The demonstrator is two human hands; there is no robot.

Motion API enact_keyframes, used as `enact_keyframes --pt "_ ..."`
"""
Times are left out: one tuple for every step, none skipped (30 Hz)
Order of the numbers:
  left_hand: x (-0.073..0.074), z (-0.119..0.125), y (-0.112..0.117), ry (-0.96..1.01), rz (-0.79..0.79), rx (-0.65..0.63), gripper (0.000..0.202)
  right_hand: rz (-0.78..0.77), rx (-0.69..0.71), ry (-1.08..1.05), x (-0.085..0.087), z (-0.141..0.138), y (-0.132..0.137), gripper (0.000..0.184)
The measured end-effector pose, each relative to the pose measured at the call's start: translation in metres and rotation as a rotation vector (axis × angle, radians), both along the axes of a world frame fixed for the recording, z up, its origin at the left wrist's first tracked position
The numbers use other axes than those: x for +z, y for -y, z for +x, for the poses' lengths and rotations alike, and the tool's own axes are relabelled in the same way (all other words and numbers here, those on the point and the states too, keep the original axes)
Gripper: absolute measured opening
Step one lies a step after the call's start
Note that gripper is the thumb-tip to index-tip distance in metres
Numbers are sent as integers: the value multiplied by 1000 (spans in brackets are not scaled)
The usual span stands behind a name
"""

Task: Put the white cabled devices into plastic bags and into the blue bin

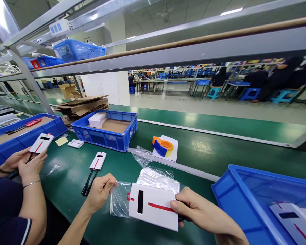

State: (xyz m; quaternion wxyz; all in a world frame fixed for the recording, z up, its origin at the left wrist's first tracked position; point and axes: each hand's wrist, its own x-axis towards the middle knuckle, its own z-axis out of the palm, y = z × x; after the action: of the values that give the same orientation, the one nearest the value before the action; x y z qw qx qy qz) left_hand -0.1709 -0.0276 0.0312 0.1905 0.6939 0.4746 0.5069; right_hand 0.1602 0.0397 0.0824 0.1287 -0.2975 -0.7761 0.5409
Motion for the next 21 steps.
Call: enact_keyframes --pt "0 0 0 -9 5 3 48 6 17 -3 1 0 0 71" --pt "-1 1 0 -20 14 8 47 13 32 -7 2 0 0 71" --pt "0 2 -1 -31 25 11 47 19 43 -10 2 0 0 71" --pt "0 3 -1 -42 38 15 47 22 52 -13 2 0 0 71" --pt "0 3 0 -52 53 18 47 28 59 -18 1 0 0 71" --pt "0 4 0 -63 70 19 47 38 63 -21 1 -1 -1 71" --pt "1 5 0 -72 87 18 47 48 65 -22 0 -1 -1 71" --pt "1 6 0 -78 103 17 48 57 62 -21 -1 -1 -1 72" --pt "1 6 0 -83 119 16 48 66 60 -19 -2 -1 -1 73" --pt "1 6 0 -88 134 15 48 71 55 -16 -3 -1 -1 73" --pt "1 7 0 -94 146 16 47 71 48 -10 -3 -2 -1 74" --pt "2 7 0 -102 156 17 48 65 46 -6 -3 -2 -1 74" --pt "2 7 0 -110 162 18 48 59 49 -5 -3 -2 -1 74" --pt "2 7 0 -118 165 20 48 56 53 -4 -3 -2 0 73" --pt "2 7 0 -123 166 21 48 51 58 -6 -2 -2 -1 73" --pt "2 6 1 -127 165 22 48 49 59 -8 -2 -2 -1 72" --pt "2 7 1 -131 164 25 48 51 57 -9 -2 -1 -1 72" --pt "3 7 1 -136 164 29 48 57 54 -9 -3 0 -1 72" --pt "3 7 1 -143 164 33 48 68 49 -7 -3 1 -2 72" --pt "4 7 1 -150 165 37 48 86 45 -4 -4 2 -2 72" --pt "4 7 1 -157 166 40 48 114 41 1 -4 3 -2 72"
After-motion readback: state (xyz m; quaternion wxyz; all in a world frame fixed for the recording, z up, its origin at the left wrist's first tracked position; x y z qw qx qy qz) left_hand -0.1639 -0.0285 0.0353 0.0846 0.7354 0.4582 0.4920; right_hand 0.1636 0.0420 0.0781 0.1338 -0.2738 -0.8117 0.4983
